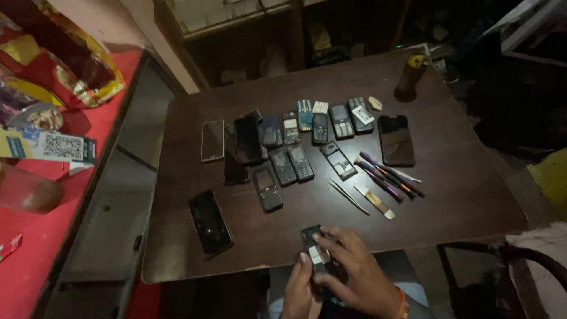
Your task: The person sits at a table covered with mobile phones and sorts through them, picking up handsets one at a time. They open a phone, remove its back cover and battery, and use a screwdriver and tweezers to work on the exposed internal board, then handle the keypad and screen parts.
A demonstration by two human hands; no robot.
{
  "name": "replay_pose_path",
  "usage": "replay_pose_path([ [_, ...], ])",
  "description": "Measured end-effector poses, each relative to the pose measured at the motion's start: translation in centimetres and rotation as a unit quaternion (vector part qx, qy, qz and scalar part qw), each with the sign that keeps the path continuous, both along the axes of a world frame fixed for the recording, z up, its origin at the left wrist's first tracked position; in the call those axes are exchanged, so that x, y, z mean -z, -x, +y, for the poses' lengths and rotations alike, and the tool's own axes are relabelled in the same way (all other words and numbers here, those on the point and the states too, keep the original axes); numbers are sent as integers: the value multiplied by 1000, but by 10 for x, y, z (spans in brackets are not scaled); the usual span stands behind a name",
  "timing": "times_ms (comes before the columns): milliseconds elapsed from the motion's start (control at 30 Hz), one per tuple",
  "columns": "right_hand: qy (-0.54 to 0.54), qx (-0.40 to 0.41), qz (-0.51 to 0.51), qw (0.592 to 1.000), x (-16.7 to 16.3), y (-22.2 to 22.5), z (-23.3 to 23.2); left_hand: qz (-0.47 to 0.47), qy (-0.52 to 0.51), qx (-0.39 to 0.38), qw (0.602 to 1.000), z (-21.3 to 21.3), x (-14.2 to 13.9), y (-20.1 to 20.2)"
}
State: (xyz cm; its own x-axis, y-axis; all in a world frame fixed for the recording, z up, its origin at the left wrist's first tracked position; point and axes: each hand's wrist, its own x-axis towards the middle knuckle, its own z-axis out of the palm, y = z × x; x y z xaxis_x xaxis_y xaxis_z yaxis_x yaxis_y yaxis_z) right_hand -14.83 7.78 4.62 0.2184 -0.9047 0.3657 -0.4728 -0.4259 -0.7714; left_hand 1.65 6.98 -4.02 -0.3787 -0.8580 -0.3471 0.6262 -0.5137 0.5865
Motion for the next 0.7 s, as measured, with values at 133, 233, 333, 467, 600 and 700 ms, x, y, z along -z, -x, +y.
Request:
replay_pose_path([
  [133,-27,-107,33,993,7,19,1,67,-35,16,997,-3,4,3],
  [233,-28,-126,63,990,12,24,-1,82,-25,37,996,-3,3,4],
  [333,-28,-133,76,988,14,27,-1,42,-74,43,995,-3,-1,4],
  [467,-38,-137,67,988,13,27,-4,52,-28,69,996,-5,-8,4],
  [600,-41,-129,45,990,14,27,-4,32,-24,80,996,-4,-10,4],
  [700,-18,-125,39,991,15,28,-3,5,-16,75,997,-4,-13,5],
])
